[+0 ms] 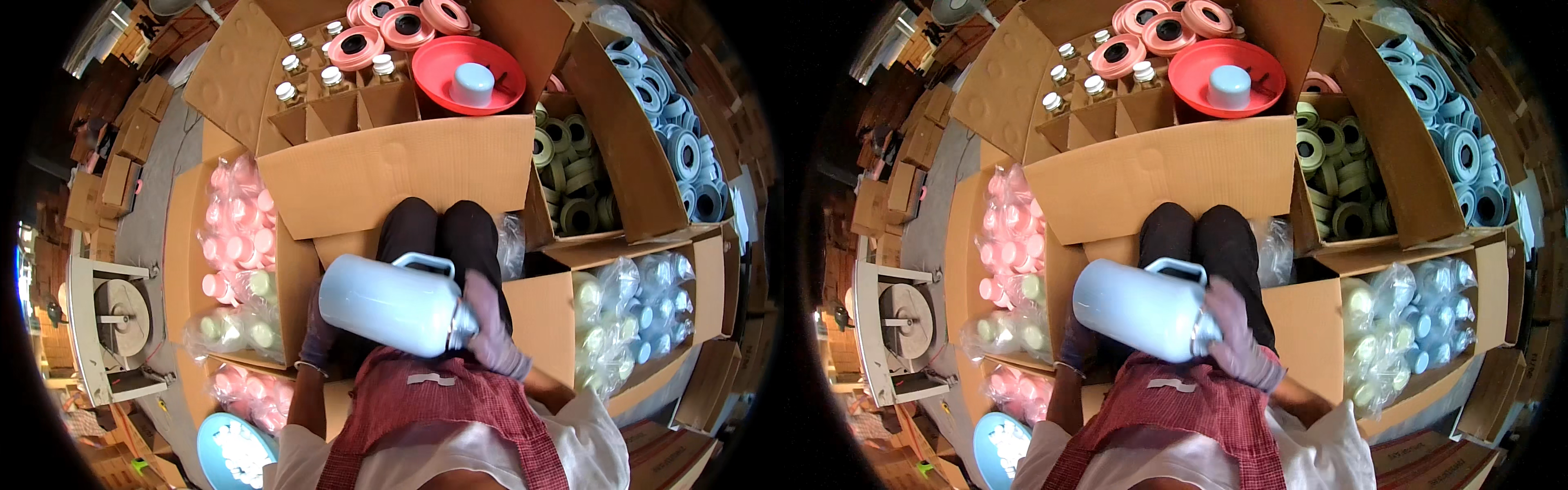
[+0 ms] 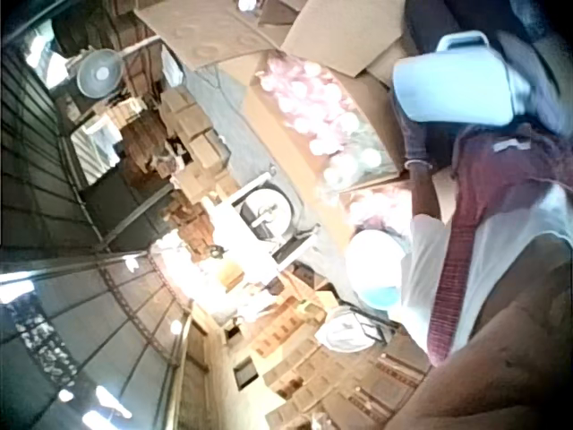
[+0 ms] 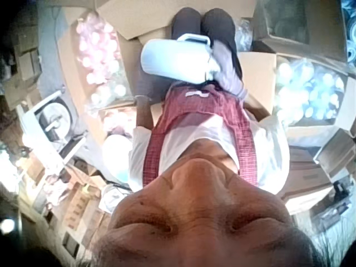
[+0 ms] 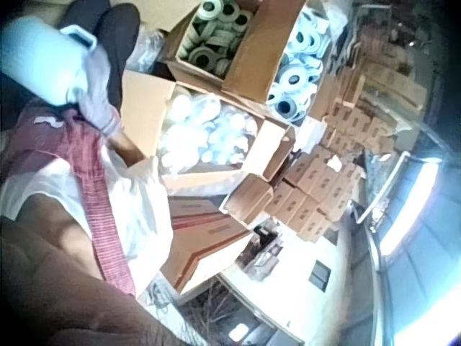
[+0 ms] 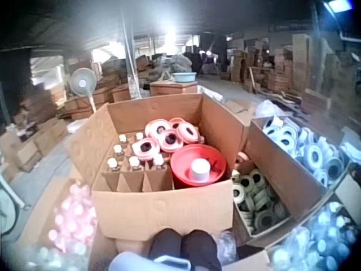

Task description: The person assembles thermos bottles by inserting inner liners, placing lids, and wrapping them in plastic bags. They handle pink, green, and blue thermos bodies, lids, and liners, placing the finished units into a cardboard box.

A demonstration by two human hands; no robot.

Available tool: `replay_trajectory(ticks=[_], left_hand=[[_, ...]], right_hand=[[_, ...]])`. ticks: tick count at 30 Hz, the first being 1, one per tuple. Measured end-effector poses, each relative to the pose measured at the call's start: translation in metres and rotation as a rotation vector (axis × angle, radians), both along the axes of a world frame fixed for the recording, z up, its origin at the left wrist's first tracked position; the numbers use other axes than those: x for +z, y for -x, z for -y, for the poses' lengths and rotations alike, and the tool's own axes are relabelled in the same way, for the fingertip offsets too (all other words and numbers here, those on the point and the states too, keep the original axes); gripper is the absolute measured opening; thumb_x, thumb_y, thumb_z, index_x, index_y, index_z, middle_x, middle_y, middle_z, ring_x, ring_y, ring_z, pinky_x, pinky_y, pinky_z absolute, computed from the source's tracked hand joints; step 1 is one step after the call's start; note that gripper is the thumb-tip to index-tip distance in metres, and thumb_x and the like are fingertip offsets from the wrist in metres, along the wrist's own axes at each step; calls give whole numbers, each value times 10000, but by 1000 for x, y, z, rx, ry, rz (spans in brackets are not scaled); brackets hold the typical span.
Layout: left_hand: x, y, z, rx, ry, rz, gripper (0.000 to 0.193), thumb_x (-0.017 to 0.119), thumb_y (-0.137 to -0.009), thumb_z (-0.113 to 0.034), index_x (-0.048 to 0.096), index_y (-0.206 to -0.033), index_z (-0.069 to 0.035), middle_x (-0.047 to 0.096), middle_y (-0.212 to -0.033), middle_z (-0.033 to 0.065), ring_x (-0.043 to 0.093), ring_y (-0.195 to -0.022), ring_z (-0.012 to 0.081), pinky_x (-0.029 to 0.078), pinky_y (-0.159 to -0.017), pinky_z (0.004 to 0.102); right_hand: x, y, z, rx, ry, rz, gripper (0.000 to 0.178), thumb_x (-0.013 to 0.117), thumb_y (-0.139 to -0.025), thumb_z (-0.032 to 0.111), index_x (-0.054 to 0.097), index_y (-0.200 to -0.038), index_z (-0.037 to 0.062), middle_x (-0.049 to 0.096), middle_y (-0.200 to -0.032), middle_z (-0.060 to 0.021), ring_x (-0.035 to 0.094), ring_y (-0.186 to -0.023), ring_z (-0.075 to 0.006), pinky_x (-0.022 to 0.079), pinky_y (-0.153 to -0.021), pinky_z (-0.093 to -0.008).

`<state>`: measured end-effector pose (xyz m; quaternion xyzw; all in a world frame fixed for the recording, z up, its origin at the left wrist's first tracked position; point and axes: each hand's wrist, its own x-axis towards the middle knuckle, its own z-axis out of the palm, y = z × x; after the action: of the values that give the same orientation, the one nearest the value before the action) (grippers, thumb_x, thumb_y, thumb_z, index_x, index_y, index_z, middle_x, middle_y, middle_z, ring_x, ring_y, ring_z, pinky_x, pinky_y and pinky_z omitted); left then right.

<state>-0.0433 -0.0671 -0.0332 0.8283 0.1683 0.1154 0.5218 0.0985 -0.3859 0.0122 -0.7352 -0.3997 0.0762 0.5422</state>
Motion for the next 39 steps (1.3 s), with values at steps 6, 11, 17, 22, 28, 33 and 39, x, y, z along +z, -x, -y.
replay_trajectory(ticks=[6, 11, 17, 22, 28, 33, 39], left_hand=[[18, -40, 10, -366, -123, 89, 704, 733, -863, -165, 379, -1461, -50, 474, -1452, 119, 483, -1303, 222, 406, -1085, 393], [29, -59, 5, -533, 318, -32, 754, 736, -861, -184, 338, -1490, -67, 428, -1494, 105, 425, -1361, 217, 353, -1134, 402], [14, -123, 49, -406, 560, 93, 727, 707, -882, -202, 335, -1492, -71, 419, -1501, 103, 416, -1367, 219, 346, -1139, 404], [-3, -171, 55, -232, 755, 181, 705, 684, -899, -216, 333, -1494, -75, 412, -1506, 101, 408, -1372, 221, 340, -1144, 405], [-23, -184, 38, -181, 881, 149, 680, 655, -920, -234, 330, -1497, -79, 403, -1513, 99, 399, -1378, 224, 332, -1149, 406], [-34, -175, 41, -192, 948, 95, 659, 631, -938, -249, 328, -1499, -82, 396, -1519, 97, 391, -1383, 226, 326, -1153, 408], [-39, -175, 41, -216, 981, 61, 635, 603, -959, -266, 326, -1501, -86, 387, -1526, 94, 382, -1389, 228, 318, -1159, 409]], right_hand=[[113, -86, -41, 552, -138, 284, 889, 832, -733, 273, 379, -1448, 4, 403, -1430, -231, 444, -1305, -380, 345, -1105, -452], [164, -91, -61, 596, -207, 323, 804, 817, -737, 275, 463, -1386, -39, 513, -1323, -237, 504, -1243, -374, 404, -1047, -453], [197, -105, -57, 404, -110, 280, 875, 848, -676, 278, 460, -1413, 12, 522, -1244, -168, 531, -1114, -329, 414, -991, -400], [216, -111, -66, 12, -58, 355, 720, 860, -659, 299, 552, -1253, 33, 536, -1141, -140, 537, -1003, -301, 443, -918, -380], [203, -129, -104, -142, -185, 303, 584, 821, -649, 263, 608, -1136, 21, 625, -1092, -146, 638, -998, -286, 498, -891, -357], [188, -151, -114, 0, -122, 187, 567, 805, -622, 259, 629, -1110, 30, 641, -1088, -136, 639, -1009, -289, 497, -895, -367], [179, -167, -129, 112, -109, 111, 636, 838, -579, 273, 626, -1131, 38, 645, -1118, -142, 629, -1044, -305, 488, -919, -390]])
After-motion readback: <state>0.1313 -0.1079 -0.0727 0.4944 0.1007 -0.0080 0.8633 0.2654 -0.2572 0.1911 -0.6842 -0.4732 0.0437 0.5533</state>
